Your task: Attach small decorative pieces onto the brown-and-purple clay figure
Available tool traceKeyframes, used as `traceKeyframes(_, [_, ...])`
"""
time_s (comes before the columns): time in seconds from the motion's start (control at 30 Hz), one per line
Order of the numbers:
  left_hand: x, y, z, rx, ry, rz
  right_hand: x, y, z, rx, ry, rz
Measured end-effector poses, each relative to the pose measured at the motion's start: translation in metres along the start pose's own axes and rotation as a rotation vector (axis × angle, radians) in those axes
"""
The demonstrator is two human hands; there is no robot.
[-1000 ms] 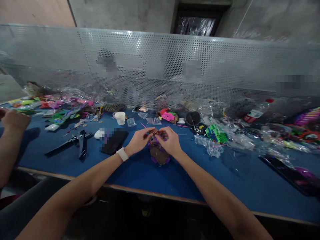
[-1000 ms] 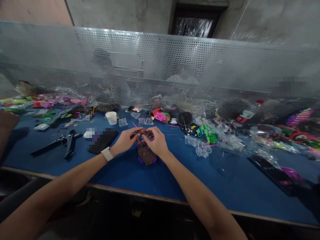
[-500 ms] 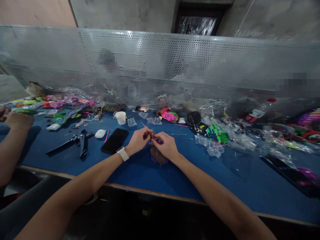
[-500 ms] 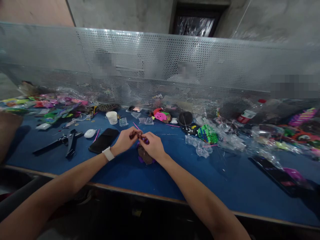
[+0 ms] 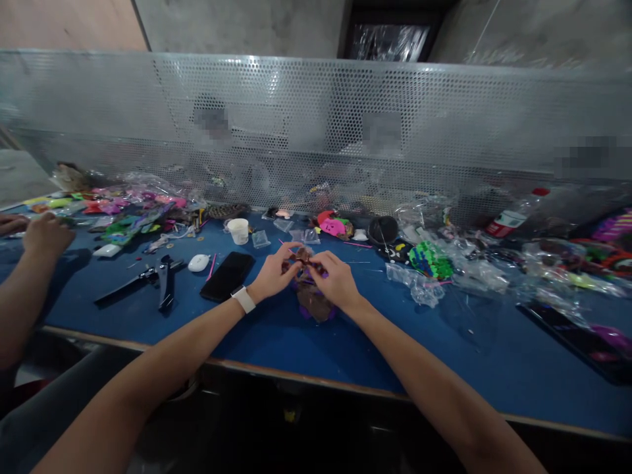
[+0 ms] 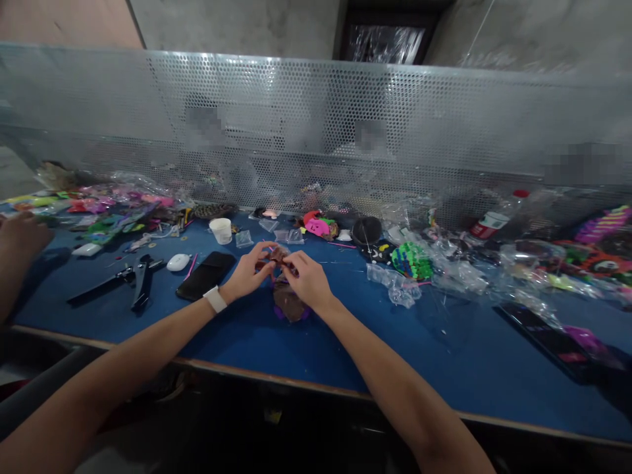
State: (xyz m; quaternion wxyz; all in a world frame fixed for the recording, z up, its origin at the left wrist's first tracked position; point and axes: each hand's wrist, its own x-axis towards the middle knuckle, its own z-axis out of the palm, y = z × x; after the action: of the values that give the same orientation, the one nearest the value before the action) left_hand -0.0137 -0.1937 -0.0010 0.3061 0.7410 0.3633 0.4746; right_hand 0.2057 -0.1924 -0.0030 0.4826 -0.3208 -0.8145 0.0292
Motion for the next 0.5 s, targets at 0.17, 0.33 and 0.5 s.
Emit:
traceKeyframes(0.17, [0.004, -0.001, 0.006, -0.383, 0.01, -0.227, 0.0, 0.005, -0.003, -0.017, 0.049, 0.061])
traceKeyframes(0.33, [0.004, 0.005, 0.01, -0.578, -0.101, -0.378, -0.004, 0.007, 0.002, -0.081, -0.019, 0.082])
traceKeyframes(0.5, [0.003, 0.007, 0.012, -0.617, -0.117, -0.403, -0.005, 0.009, 0.002, -0.08, -0.057, 0.025])
